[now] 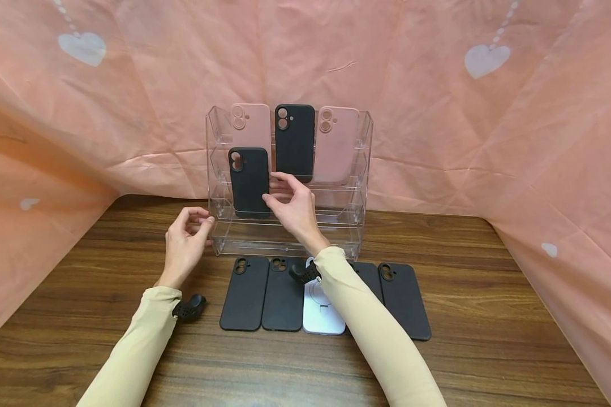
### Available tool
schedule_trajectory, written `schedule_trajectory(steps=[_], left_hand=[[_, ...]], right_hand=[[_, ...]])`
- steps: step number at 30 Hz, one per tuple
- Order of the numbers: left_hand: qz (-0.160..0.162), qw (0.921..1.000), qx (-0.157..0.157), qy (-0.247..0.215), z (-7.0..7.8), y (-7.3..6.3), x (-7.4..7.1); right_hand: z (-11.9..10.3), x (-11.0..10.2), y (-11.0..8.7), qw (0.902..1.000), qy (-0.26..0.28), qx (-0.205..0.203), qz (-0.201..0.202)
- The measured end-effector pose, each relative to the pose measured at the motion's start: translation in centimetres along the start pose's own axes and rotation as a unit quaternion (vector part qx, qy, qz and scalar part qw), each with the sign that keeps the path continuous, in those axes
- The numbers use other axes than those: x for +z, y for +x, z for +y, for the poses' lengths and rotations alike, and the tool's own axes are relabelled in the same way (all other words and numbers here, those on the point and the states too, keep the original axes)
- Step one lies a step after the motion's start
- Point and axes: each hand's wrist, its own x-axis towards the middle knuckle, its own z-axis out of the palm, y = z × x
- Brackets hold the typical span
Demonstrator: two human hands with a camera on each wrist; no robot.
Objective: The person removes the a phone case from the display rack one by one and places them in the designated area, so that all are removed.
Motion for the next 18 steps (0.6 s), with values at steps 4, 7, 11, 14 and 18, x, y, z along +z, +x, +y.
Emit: schedule_trajectory(steps=[4, 7, 11, 14, 18], left_hand=[[-0.001, 1.0000, 0.000, -0.001, -0.1, 0.0, 0.1], [-0.001, 1.0000, -0.001, -0.002, -0.1, 0.0, 0.1], [0.002, 1.0000, 0.003, 0.001, 0.0, 0.0, 0.1], [0.002, 1.0000, 0.005, 0.004, 0.1, 0.0, 0.1], [0.000, 1.0000, 0.001, 0.005, 0.1, 0.0, 0.0]], right_hand=[[0.0, 0.8, 0.2, 0.9996, -0.007, -0.002, 0.026], [-0.1, 1.3, 0.3, 0.9988, -0.011, -0.001, 0.048], [-0.1, 1.7, 0.4, 0.9979, -0.010, -0.002, 0.064], [-0.1, 1.6, 0.4, 0.9978, -0.004, -0.005, 0.067], [0.0, 1.4, 0.3, 0.9977, 0.009, -0.007, 0.066]])
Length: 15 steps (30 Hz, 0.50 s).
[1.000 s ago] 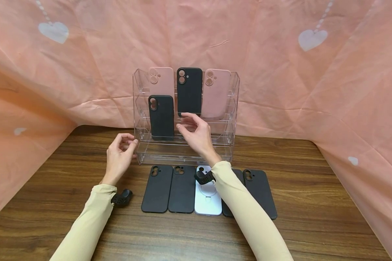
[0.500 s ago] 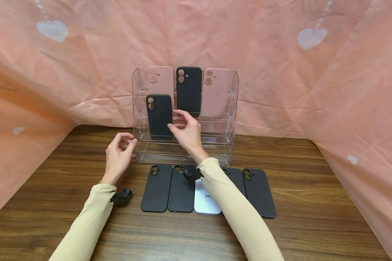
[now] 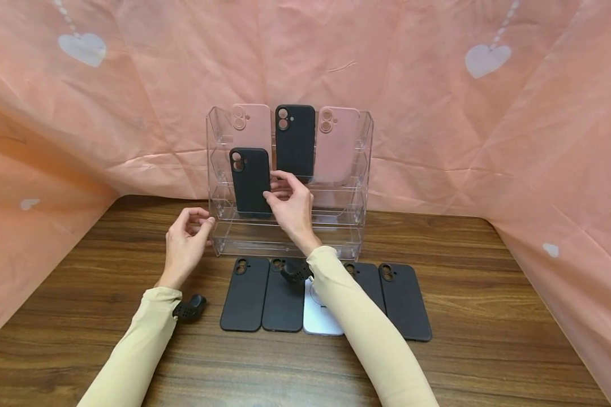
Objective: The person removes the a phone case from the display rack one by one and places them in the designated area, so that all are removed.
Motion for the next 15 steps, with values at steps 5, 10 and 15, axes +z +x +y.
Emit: schedule_trajectory(steps=[5, 10, 15], left_hand=[[-0.001, 1.0000, -0.002, 0.003, 0.0, 0.0, 0.0], [-0.001, 1.0000, 0.001, 0.003, 0.1, 0.0, -0.1], [-0.001, 1.0000, 0.003, 0.002, 0.0, 0.0, 0.0]], right_hand=[[0.0, -0.5, 0.1, 0.9999, 0.014, -0.004, 0.000], [-0.3, -0.9, 0.2, 0.9996, 0.027, -0.007, 0.002], [-1.9, -1.5, -0.1, 0.9997, 0.021, -0.005, 0.007]])
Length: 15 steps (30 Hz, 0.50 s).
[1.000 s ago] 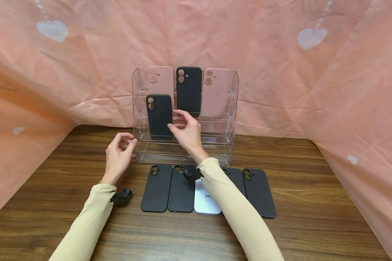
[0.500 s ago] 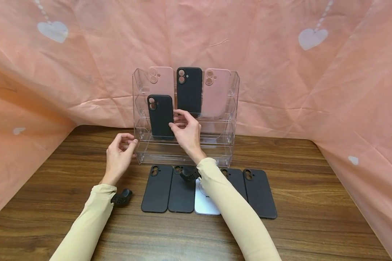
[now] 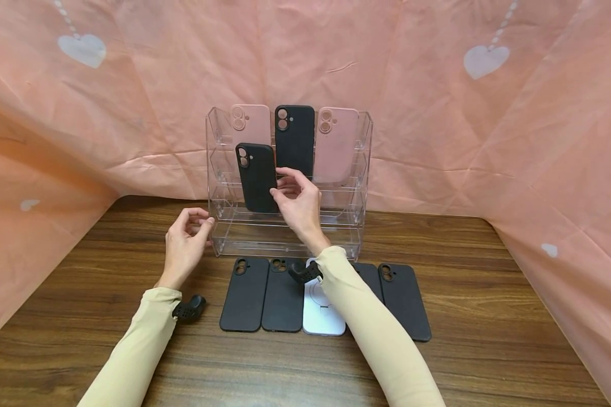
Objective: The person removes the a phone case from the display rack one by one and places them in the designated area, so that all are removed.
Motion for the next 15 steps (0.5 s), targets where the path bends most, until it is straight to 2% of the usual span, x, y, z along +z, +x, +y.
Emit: schedule_trajectory(steps=[4, 15], left_hand=[[0.000, 1.0000, 0.000, 0.001, 0.0, 0.0, 0.1], [-0.001, 1.0000, -0.003, 0.001, 0.0, -0.1, 0.0]], right_hand=[[-1.0, -0.7, -0.1, 0.9999, 0.003, -0.009, 0.005], [-0.5, -3.3, -0.3, 0.9990, 0.006, -0.045, 0.003]])
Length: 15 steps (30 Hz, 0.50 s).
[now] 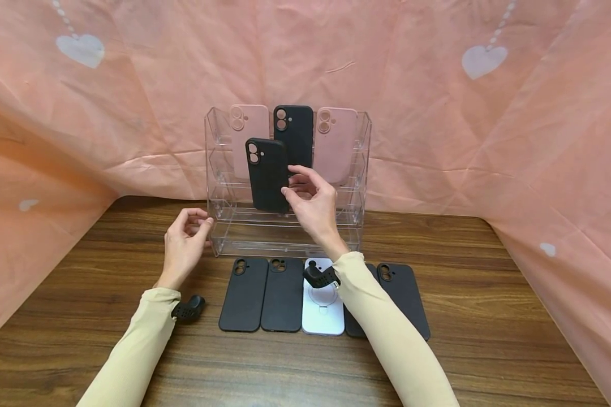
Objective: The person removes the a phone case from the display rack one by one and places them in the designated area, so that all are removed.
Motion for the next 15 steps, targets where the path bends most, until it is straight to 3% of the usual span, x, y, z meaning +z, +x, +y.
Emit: schedule_trajectory(steps=[15], left_hand=[[0.000, 1.0000, -0.003, 0.000, -0.1, 0.0, 0.0]], right_hand=[[-1.1, -3.4, -1.3, 0.9997, -0.022, -0.006, -0.001]])
